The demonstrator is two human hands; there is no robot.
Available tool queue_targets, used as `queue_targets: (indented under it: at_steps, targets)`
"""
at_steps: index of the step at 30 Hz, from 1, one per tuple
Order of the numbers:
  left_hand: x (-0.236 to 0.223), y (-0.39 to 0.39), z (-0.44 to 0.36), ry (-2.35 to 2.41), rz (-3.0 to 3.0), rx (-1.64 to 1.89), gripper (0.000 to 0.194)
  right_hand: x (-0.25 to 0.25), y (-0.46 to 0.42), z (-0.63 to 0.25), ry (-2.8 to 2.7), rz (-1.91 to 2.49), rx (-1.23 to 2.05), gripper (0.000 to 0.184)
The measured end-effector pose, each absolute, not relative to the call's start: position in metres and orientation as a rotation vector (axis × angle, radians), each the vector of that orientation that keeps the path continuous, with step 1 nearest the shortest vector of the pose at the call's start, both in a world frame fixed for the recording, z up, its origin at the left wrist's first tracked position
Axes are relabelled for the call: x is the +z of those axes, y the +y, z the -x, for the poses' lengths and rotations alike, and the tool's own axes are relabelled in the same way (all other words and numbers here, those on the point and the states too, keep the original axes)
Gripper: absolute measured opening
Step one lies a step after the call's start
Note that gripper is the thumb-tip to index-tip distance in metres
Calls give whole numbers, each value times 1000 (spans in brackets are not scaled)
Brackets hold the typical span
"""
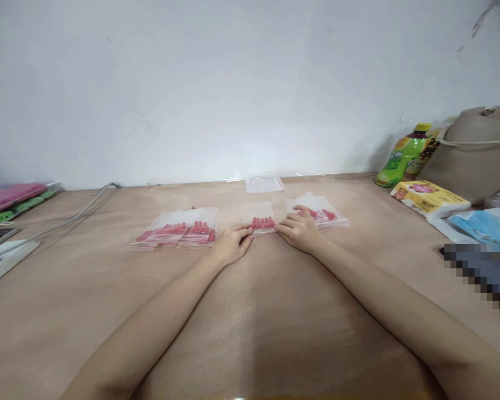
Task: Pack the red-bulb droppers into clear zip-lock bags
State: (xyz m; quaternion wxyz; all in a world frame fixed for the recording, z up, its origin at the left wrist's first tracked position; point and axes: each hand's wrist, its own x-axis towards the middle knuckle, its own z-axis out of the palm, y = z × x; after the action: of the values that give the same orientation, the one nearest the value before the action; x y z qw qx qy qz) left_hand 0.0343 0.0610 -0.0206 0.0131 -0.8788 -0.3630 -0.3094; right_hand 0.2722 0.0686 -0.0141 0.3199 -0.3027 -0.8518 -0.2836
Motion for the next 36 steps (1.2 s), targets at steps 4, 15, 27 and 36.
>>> queue_targets:
  at_steps: [4,15,27,36]
  targets:
    - [-19,59,-36,-1113,2699,-972,22,-18,69,-273,-2201,809,-786,21]
    - [-15,69,-79,-869,2627,-867,17,-17,63,-265,-2217,889,-706,19]
    - [-11,72,-80,-681,2562,-700,26,-16,55,-263,-2238,881,-670,17]
    - [-6,64,-40,-690,2470,-648,24,-16,52,-271,-2197,876,-680,16]
